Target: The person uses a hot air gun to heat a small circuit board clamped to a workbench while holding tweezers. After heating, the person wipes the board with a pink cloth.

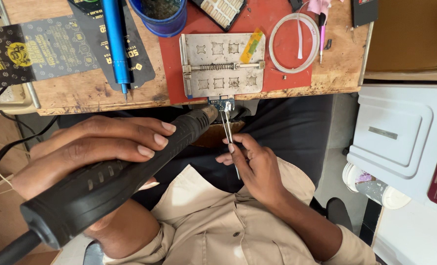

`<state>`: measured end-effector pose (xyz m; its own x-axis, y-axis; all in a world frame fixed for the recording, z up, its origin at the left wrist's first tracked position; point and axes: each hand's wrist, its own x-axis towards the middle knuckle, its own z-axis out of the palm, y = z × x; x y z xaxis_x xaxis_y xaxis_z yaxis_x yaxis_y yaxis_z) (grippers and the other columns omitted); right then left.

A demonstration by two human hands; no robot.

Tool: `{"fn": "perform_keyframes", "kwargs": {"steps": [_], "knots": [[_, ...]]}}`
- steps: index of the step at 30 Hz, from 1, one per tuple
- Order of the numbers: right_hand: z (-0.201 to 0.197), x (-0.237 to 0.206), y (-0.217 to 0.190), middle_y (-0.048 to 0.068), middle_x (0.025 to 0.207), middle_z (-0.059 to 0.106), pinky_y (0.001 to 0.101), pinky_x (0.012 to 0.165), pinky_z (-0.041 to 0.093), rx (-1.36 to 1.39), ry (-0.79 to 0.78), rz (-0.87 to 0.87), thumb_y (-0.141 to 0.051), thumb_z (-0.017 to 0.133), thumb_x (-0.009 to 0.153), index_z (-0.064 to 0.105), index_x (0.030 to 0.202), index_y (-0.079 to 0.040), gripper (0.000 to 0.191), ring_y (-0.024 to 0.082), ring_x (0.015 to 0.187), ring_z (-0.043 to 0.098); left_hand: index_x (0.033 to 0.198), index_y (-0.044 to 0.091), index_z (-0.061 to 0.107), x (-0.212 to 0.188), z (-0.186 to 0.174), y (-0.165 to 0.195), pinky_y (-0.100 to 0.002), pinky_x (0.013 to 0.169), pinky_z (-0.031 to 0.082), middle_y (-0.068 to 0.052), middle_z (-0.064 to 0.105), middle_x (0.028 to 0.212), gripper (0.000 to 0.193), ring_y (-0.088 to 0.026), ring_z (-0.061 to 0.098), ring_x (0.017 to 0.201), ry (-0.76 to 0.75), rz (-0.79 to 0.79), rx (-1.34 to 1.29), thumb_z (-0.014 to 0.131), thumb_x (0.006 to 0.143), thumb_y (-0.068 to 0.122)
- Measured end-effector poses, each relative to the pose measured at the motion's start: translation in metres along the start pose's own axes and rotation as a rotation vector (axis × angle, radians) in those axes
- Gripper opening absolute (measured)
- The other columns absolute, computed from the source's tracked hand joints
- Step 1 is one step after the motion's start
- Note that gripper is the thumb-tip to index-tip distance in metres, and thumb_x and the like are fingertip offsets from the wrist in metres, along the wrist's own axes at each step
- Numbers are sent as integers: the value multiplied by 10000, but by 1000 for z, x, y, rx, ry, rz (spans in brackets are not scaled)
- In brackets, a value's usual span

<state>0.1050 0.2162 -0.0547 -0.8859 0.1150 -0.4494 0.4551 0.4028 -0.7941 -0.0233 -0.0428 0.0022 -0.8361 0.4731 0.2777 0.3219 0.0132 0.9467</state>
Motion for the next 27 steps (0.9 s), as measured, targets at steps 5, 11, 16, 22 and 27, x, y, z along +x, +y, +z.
{"fn": "perform_keyframes", "kwargs": {"steps": [5,11,16,22,27], "knots": [[1,1,0,102,849,822,257,656,611,-5,-2,14,-102,541,1028,609,1158,11,185,168,806,828,1028,-35,646,-1,0,1,-371,841,673,-201,702,998,310,-277,767,918,-6,81,-21,583,1057,267],[0,0,-1,100,846,823,271,628,595,-36,-4,50,-108,529,1023,612,1164,8,200,167,800,830,1002,-44,648,10,2,8,-412,828,677,-215,709,976,313,-307,775,909,-7,71,-5,589,1037,261],[0,-1,-1,101,865,822,261,681,622,-14,-2,19,-110,532,1034,606,1169,10,196,169,819,827,1018,-44,642,16,3,11,-445,871,681,-217,700,998,308,-323,775,925,-3,101,-55,596,1054,259],[1,-1,-2,99,859,824,267,653,608,-23,-13,23,-120,527,1033,607,1161,8,198,173,814,830,1021,-49,642,17,5,10,-453,863,685,-218,698,997,311,-325,772,918,5,122,-76,609,1050,258],[0,-1,-1,100,868,823,259,663,608,-21,-8,-7,-127,524,1043,605,1162,9,198,175,819,828,1013,-52,639,18,4,11,-461,862,685,-221,697,985,311,-332,773,914,5,115,-72,609,1046,256]]}}
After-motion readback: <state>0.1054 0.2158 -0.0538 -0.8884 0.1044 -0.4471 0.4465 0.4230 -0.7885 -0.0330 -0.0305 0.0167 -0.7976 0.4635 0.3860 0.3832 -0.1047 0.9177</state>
